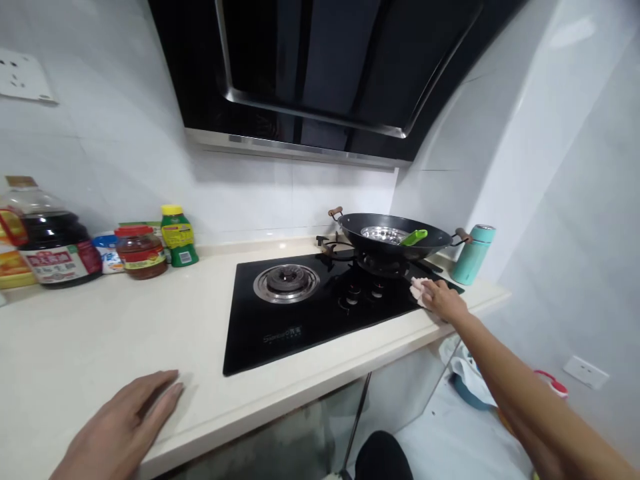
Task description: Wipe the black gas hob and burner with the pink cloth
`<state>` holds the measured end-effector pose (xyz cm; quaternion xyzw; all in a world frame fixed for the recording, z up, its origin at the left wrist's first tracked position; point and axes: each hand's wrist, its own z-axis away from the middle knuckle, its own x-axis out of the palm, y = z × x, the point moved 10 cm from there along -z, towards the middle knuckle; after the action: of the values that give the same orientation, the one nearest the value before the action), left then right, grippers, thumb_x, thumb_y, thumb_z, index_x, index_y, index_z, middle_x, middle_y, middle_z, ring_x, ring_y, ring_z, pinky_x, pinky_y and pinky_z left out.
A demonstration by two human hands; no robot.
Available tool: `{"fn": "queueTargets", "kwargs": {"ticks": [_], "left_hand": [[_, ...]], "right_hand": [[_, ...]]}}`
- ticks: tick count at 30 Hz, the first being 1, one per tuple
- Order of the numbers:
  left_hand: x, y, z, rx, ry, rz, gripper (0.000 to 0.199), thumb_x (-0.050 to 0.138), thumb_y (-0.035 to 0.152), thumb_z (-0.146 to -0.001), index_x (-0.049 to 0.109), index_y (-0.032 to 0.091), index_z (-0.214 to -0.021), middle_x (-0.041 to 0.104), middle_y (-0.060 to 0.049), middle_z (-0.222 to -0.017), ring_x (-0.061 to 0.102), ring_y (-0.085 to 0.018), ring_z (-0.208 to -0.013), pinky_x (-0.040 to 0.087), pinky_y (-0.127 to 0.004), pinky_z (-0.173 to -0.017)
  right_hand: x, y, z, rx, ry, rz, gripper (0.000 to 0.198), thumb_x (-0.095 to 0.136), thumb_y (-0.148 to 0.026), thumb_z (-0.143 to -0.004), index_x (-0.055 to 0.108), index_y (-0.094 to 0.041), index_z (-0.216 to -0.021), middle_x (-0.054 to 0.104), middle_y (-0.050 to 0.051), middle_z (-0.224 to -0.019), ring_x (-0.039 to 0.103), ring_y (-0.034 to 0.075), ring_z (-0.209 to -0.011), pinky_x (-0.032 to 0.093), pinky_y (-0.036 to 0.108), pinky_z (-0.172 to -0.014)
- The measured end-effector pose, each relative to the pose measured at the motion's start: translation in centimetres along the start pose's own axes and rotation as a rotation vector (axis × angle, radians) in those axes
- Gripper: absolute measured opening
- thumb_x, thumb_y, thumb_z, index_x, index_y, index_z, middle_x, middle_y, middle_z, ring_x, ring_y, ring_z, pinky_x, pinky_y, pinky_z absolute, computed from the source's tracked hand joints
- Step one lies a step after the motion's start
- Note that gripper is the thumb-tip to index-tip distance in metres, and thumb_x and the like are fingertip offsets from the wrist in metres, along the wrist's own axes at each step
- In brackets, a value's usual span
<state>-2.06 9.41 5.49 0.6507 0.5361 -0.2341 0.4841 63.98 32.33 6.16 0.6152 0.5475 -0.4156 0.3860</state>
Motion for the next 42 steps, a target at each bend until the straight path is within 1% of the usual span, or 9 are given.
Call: {"fn": "queueTargets", "kwargs": {"ticks": [4, 8, 17, 22, 24, 27, 34, 39, 42], "left_hand": [[0.6, -0.6, 0.1, -0.002, -0.012, 0.000, 0.047, 0.046, 0.062, -0.088, 0.073, 0.028, -0.107, 0.077, -0.004, -0.114, 0.073, -0.029, -0.104, 0.059, -0.044, -0.094], [1.3, -1.4, 0.1, -0.009, -0.026, -0.012, 0.049, 0.045, 0.061, -0.090, 0.071, 0.027, -0.113, 0.075, -0.005, -0.122, 0.070, -0.028, -0.110, 0.056, -0.039, -0.098], [0.2, -0.4, 0.6, 0.055, 0.064, 0.022, 0.045, 0.050, 0.059, -0.090, 0.073, 0.026, -0.110, 0.077, -0.005, -0.116, 0.073, -0.026, -0.104, 0.056, -0.034, -0.095], [0.0, -0.2, 0.8, 0.051, 0.082, 0.044, 0.042, 0.051, 0.056, -0.090, 0.075, 0.026, -0.108, 0.077, -0.004, -0.114, 0.073, -0.025, -0.104, 0.058, -0.033, -0.092], [-0.1, -0.2, 0.9, 0.051, 0.083, 0.048, 0.042, 0.051, 0.055, -0.091, 0.075, 0.025, -0.108, 0.077, -0.005, -0.114, 0.073, -0.025, -0.105, 0.058, -0.034, -0.092], [-0.1, 0.0, 1.1, 0.058, 0.073, 0.049, 0.043, 0.048, 0.055, -0.093, 0.074, 0.025, -0.110, 0.077, -0.005, -0.116, 0.071, -0.025, -0.108, 0.057, -0.036, -0.095], [0.1, -0.2, 1.4, 0.020, 0.050, 0.053, 0.045, 0.045, 0.055, -0.094, 0.072, 0.025, -0.115, 0.074, -0.006, -0.122, 0.069, -0.026, -0.114, 0.054, -0.040, -0.102], [-0.1, 0.3, 1.6, 0.032, 0.059, 0.059, 0.043, 0.046, 0.052, -0.094, 0.072, 0.024, -0.113, 0.075, -0.006, -0.119, 0.069, -0.026, -0.112, 0.054, -0.038, -0.100], [-0.2, 0.3, 1.6, 0.019, 0.055, 0.051, 0.043, 0.046, 0.053, -0.095, 0.072, 0.024, -0.113, 0.074, -0.006, -0.120, 0.069, -0.027, -0.113, 0.054, -0.040, -0.100]], "right_hand": [[-1.1, -5.7, 3.8, -0.144, 0.003, -0.035, 0.042, 0.041, -0.031, -0.098, 0.057, -0.026, -0.136, 0.055, 0.012, -0.122, 0.061, 0.020, -0.088, 0.044, 0.034, -0.082], [-2.5, -14.3, 8.7, -0.337, 0.017, -0.106, 0.038, 0.042, -0.035, -0.099, 0.054, -0.032, -0.135, 0.052, 0.007, -0.122, 0.060, 0.018, -0.095, 0.042, 0.028, -0.083], [-7.7, -33.4, 16.7, -0.661, -0.064, -0.404, 0.030, 0.046, -0.030, -0.095, 0.056, -0.030, -0.123, 0.050, 0.007, -0.117, 0.056, 0.021, -0.091, 0.043, 0.034, -0.081], [-9.0, -39.9, 18.5, -0.807, -0.190, -0.716, 0.035, 0.045, -0.031, -0.095, 0.055, -0.034, -0.129, 0.053, 0.005, -0.120, 0.058, 0.021, -0.092, 0.046, 0.037, -0.084], [-9.5, -40.2, 16.8, -0.785, -0.231, -0.941, 0.034, 0.044, -0.029, -0.096, 0.056, -0.031, -0.128, 0.058, 0.004, -0.120, 0.060, 0.020, -0.101, 0.046, 0.035, -0.091], [-9.0, -38.0, 11.9, -0.647, -0.212, -1.114, 0.032, 0.042, -0.028, -0.096, 0.057, -0.026, -0.123, 0.064, 0.004, -0.120, 0.060, 0.019, -0.109, 0.046, 0.033, -0.095], [-4.6, -29.7, 4.0, -0.454, -0.106, -0.943, 0.033, 0.041, -0.021, -0.087, 0.063, -0.020, -0.110, 0.069, 0.007, -0.107, 0.064, 0.022, -0.100, 0.048, 0.039, -0.096], [-7.0, -26.2, 4.1, -0.391, 0.119, -0.878, 0.046, 0.039, -0.023, -0.089, 0.055, -0.022, -0.132, 0.054, 0.013, -0.134, 0.052, 0.026, -0.125, 0.039, 0.044, -0.110], [-8.5, -28.5, 7.6, -0.556, 0.122, -0.836, 0.036, 0.040, -0.026, -0.093, 0.062, -0.025, -0.122, 0.060, 0.010, -0.123, 0.055, 0.024, -0.118, 0.042, 0.041, -0.106]]}}
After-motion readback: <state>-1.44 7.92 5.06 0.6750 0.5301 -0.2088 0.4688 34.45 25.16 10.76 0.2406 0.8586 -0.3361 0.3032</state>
